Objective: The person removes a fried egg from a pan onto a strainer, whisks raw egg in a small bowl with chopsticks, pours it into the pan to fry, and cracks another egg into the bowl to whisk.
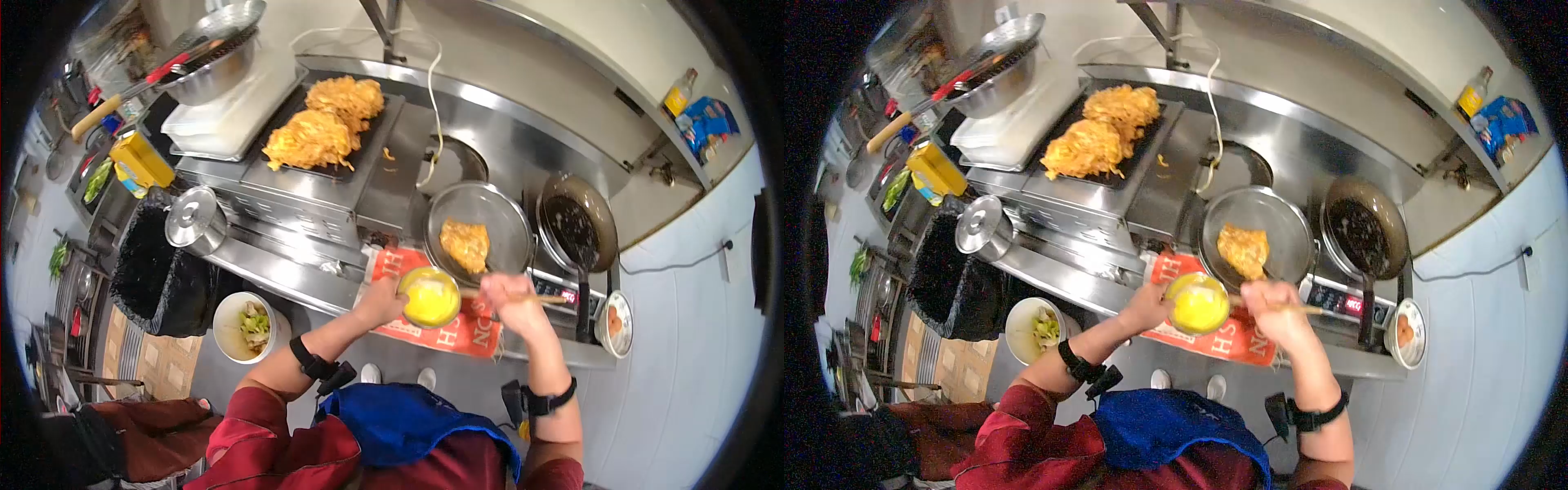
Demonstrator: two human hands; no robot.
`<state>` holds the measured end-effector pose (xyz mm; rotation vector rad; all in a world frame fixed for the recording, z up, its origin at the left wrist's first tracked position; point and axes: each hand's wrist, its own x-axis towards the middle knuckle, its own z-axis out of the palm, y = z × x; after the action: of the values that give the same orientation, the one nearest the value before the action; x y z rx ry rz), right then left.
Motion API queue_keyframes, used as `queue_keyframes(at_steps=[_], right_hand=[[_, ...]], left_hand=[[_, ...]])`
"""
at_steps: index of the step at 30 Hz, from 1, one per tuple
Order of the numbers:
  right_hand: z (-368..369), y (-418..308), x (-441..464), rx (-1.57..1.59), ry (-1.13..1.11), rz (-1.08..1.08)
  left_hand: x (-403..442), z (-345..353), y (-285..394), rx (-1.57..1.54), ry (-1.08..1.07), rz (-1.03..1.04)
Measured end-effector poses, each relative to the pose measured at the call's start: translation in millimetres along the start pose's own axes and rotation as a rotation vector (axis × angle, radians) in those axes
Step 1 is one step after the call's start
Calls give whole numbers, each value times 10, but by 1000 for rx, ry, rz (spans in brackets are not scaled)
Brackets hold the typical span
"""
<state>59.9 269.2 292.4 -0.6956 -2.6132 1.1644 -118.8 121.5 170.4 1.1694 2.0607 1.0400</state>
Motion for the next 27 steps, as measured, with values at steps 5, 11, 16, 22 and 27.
queue_keyframes(at_steps=[5, 11, 16, 22, 27], right_hand=[[127, -91, -75, -77, -130, -280], [14, 4, -37, 17, -59, -138], [-517, 286, -179, -89, -104, -208], [-735, 426, -292, 24, -197, -449], [-975, 888, -267, -30, 32, -461]], left_hand=[[62, -52, 218, -90, 8, 24], [141, 47, 313, -10, 6, 43], [84, 165, 627, -71, 42, 19], [202, 569, 916, -65, 99, -120], [175, 875, 1229, -167, 117, -117]])
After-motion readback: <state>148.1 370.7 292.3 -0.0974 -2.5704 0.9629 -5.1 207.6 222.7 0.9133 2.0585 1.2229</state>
